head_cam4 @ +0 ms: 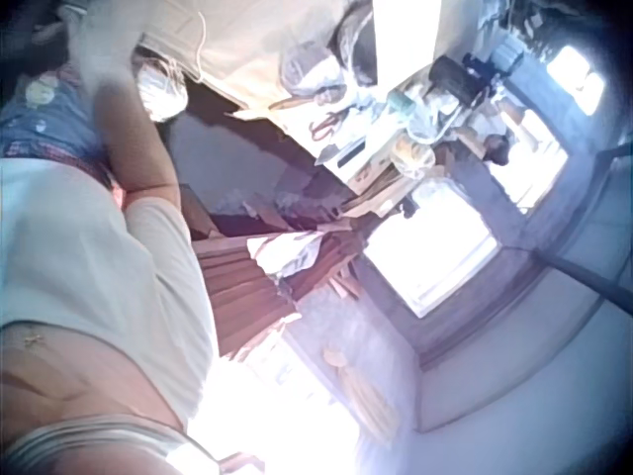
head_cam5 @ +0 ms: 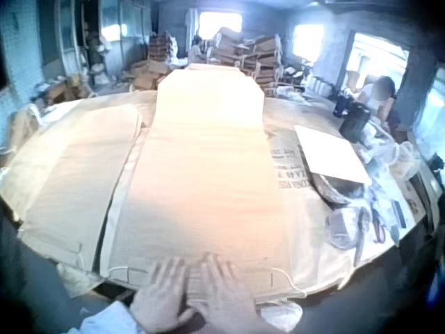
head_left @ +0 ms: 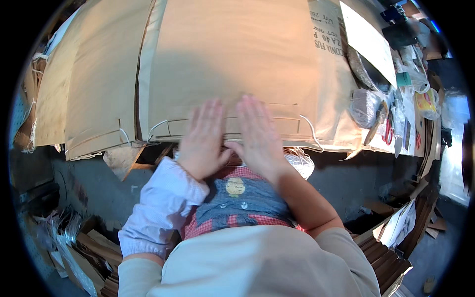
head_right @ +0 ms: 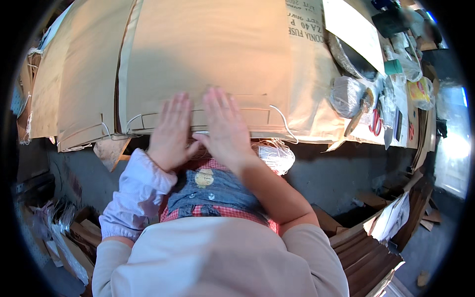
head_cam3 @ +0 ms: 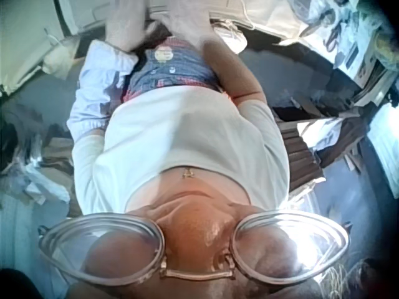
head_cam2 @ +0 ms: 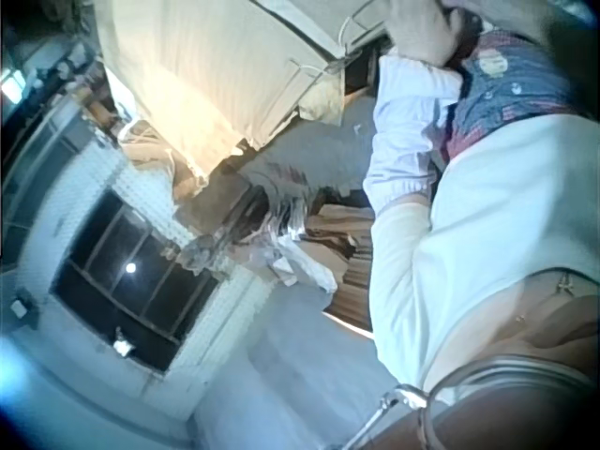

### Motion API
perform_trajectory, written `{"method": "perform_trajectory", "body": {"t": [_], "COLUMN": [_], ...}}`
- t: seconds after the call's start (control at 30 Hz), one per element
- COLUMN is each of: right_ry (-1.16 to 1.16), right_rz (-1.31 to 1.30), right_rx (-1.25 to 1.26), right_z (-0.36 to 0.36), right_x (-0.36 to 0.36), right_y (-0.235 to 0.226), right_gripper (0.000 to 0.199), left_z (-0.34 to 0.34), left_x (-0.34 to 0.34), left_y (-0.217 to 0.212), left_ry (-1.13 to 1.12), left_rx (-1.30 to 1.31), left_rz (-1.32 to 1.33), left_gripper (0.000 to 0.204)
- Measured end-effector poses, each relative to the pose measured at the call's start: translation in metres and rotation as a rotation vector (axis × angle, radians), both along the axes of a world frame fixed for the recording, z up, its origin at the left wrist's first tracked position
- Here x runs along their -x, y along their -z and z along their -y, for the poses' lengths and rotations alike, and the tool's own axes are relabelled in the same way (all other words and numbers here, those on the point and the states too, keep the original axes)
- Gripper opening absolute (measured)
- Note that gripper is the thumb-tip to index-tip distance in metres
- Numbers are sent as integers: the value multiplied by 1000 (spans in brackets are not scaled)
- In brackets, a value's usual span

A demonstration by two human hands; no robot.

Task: The person aligns a stack of folded paper sheets on a workbench, then repeatedly applies glue to the spine and presses a white string into the glue to bind the sheets. The person continues this process for multiple sections of the spine.

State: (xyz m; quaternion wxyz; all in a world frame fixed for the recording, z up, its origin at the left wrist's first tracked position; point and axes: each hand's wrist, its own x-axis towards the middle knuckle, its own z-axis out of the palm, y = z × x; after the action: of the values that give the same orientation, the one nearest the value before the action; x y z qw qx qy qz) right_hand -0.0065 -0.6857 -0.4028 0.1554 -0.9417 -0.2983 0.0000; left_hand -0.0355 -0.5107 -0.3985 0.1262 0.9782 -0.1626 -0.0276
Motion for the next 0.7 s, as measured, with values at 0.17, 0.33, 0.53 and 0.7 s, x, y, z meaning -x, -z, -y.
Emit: {"method": "perform_trajectory", "body": {"t": [0.17, 0.33, 0.53, 0.7], "right_ry": [519, 622, 630, 515], "right_rz": [85, 92, -401, -524], "right_rx": [34, 6, -1165, -1010], "right_z": [82, 87, 119, 130], "right_x": [-14, -24, -19, -15], "right_y": [18, 7, -12, -12], "right_gripper": [80, 59, 39, 32], "left_z": [-58, -71, -78, -90], "left_x": [11, 11, 8, 20], "left_y": [14, 21, 9, 12], "left_ry": [-326, -387, -622, -751], "left_rx": [6, 200, 411, 1240], "left_rz": [94, 151, 349, -303], "left_gripper": [84, 59, 70, 22]}}
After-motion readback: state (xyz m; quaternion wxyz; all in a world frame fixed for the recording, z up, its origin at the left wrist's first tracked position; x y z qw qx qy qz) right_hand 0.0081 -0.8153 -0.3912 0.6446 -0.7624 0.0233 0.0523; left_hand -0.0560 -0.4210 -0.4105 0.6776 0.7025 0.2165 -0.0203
